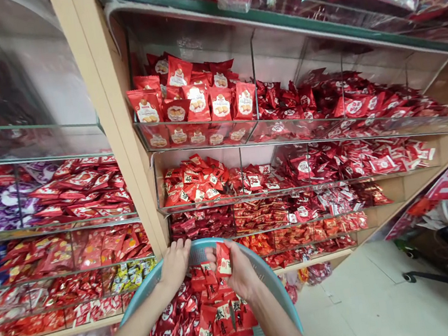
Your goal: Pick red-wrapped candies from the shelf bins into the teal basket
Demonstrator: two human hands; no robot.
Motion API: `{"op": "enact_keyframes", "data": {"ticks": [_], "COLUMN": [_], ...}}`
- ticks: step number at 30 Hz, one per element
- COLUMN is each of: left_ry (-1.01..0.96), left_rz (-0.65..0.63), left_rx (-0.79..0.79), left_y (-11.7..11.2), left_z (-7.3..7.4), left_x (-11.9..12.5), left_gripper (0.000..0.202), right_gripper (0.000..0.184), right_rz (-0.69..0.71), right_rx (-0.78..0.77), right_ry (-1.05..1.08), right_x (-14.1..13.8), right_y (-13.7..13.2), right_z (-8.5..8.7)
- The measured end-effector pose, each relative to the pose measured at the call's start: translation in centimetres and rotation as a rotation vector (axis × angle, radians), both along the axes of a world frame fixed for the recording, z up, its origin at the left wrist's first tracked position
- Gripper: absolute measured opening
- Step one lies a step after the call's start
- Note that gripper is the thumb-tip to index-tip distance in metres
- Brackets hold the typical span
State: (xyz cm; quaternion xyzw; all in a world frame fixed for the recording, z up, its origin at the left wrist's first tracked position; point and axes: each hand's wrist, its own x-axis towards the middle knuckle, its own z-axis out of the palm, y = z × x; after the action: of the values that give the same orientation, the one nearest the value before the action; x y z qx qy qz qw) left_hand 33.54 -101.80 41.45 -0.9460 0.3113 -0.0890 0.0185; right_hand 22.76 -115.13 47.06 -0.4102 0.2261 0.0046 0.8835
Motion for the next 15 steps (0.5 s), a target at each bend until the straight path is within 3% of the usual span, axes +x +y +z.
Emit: {"op": "enact_keyframes", "data": {"ticks": [4,9,15], "left_ry": [-0.018,0.003,0.009], "left_rz": [-0.016,-0.026,-0.040], "left_rx": [0.015,-0.010,-0.017], "left_y": [0.1,0.1,0.2], "left_z": [0.1,0.2,0.2], "left_x": [0.0,0.1,0.1], "left_gripper": [0.034,0.032,0.034], "right_gripper": [0.026,0.043,0.047], "right_rz": [0.070,0.250,0.187], "right_rx": [0.054,-0.102,-0.136], "right_ry": [0.116,0.127,0.176], "right_x": [-0.4,-0.9,-1.0], "right_y": [-0.1,0.0,-0.5], "right_z": [-2.4,-2.7,-3.9]}}
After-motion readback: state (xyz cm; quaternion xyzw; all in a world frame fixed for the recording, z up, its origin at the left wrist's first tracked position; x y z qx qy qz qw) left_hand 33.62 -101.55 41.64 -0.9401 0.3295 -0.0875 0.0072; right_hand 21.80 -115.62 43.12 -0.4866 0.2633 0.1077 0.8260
